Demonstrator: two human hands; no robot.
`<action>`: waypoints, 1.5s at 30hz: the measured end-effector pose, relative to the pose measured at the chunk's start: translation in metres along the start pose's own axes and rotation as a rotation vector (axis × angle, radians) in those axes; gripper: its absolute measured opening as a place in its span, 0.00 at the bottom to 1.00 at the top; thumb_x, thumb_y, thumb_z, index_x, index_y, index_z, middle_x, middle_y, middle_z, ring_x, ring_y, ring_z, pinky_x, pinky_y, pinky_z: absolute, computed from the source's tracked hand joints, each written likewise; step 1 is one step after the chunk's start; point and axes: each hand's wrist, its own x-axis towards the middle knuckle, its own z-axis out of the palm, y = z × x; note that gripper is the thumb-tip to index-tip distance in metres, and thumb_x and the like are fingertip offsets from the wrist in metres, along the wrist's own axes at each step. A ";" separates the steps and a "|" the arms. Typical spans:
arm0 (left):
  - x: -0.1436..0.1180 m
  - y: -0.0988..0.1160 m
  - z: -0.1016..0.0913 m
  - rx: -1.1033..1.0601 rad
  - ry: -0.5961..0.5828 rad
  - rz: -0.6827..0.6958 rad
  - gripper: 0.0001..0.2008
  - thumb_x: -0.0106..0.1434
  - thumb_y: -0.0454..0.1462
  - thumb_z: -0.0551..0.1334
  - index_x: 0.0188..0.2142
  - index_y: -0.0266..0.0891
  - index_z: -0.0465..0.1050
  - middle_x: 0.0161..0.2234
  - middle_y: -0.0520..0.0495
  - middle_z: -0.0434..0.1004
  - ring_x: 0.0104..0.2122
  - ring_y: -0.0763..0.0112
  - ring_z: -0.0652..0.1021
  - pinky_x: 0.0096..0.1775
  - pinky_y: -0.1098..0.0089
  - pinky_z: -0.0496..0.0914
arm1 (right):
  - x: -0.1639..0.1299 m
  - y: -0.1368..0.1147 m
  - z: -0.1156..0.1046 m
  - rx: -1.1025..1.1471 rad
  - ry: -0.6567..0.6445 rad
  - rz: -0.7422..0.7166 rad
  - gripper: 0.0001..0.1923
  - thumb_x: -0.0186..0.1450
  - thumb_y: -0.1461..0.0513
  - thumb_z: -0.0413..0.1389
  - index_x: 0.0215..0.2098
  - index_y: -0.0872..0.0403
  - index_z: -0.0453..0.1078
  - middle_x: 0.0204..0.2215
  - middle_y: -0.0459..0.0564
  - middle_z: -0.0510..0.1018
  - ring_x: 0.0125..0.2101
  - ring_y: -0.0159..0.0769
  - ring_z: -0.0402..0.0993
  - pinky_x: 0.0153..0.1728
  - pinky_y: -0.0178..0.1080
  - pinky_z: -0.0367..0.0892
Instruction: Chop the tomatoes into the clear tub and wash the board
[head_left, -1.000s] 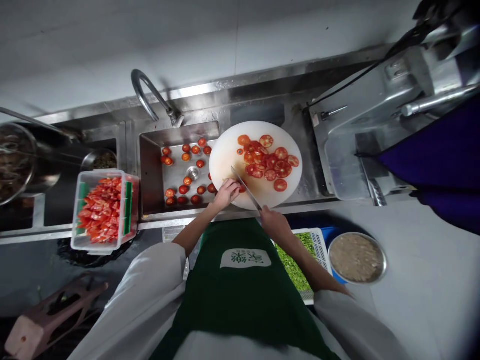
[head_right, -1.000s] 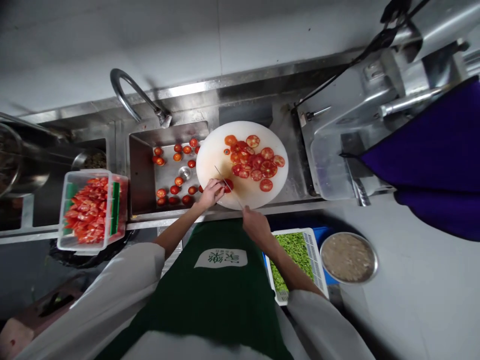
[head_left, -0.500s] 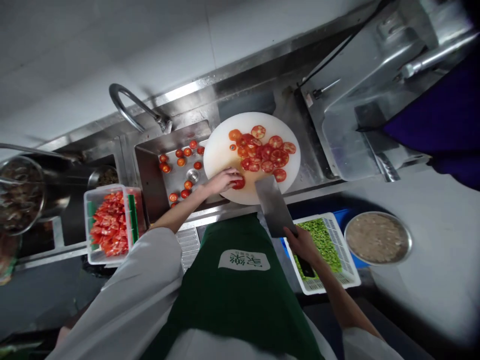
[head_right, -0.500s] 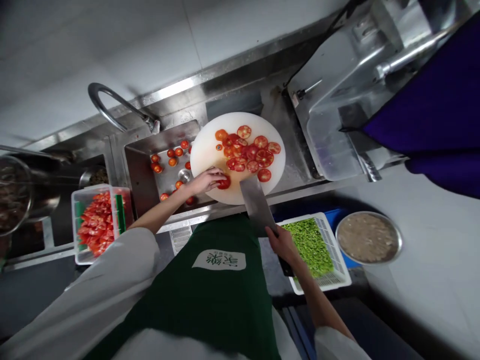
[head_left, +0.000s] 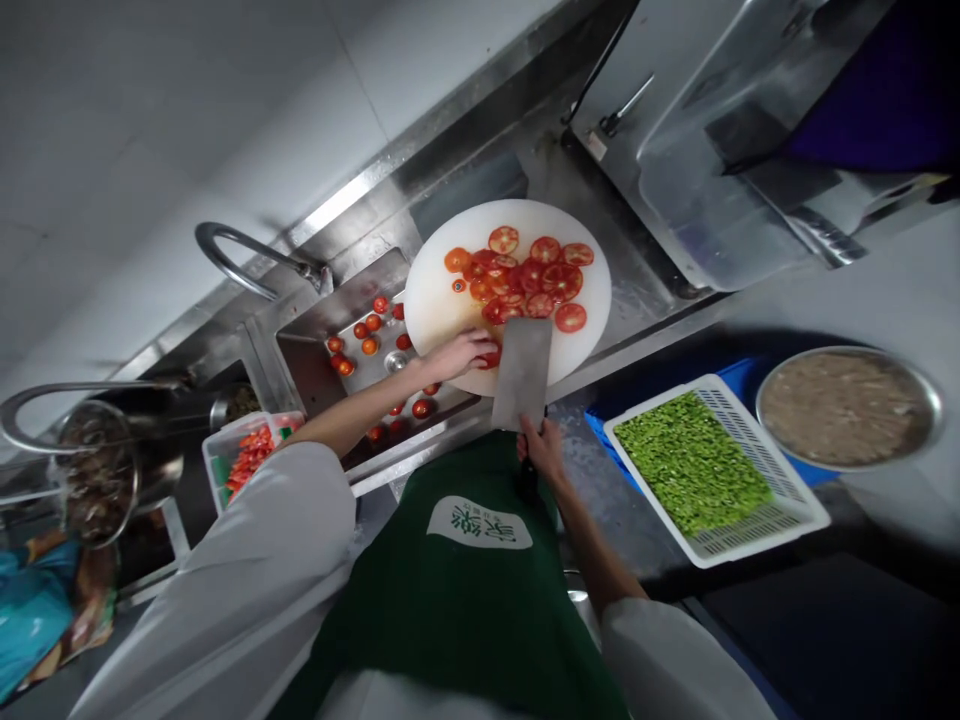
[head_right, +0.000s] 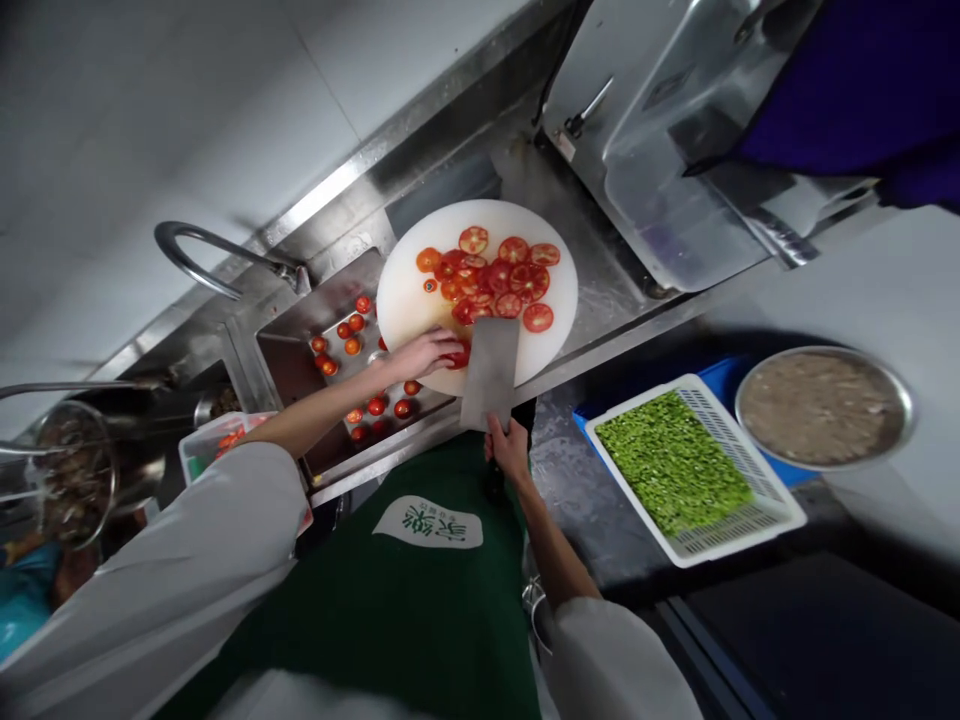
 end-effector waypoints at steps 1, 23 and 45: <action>0.001 -0.001 0.000 0.008 -0.004 0.008 0.11 0.73 0.36 0.62 0.52 0.41 0.80 0.49 0.39 0.76 0.52 0.54 0.78 0.59 0.57 0.70 | 0.000 0.003 0.003 0.015 0.010 0.001 0.36 0.56 0.26 0.59 0.30 0.45 0.53 0.12 0.35 0.62 0.11 0.29 0.59 0.12 0.35 0.58; -0.002 0.003 0.015 0.065 0.031 -0.066 0.10 0.72 0.32 0.61 0.49 0.40 0.79 0.52 0.40 0.74 0.53 0.53 0.75 0.56 0.57 0.74 | -0.010 0.010 0.023 -0.052 -0.050 0.001 0.34 0.58 0.29 0.60 0.28 0.45 0.55 0.11 0.37 0.64 0.10 0.29 0.60 0.11 0.33 0.59; -0.059 -0.015 0.052 -0.475 0.624 -0.307 0.14 0.72 0.44 0.67 0.49 0.38 0.73 0.50 0.41 0.75 0.48 0.67 0.80 0.51 0.67 0.79 | -0.016 -0.102 0.094 -1.187 -0.082 -0.051 0.16 0.80 0.62 0.41 0.51 0.60 0.69 0.43 0.67 0.84 0.45 0.50 0.84 0.45 0.41 0.71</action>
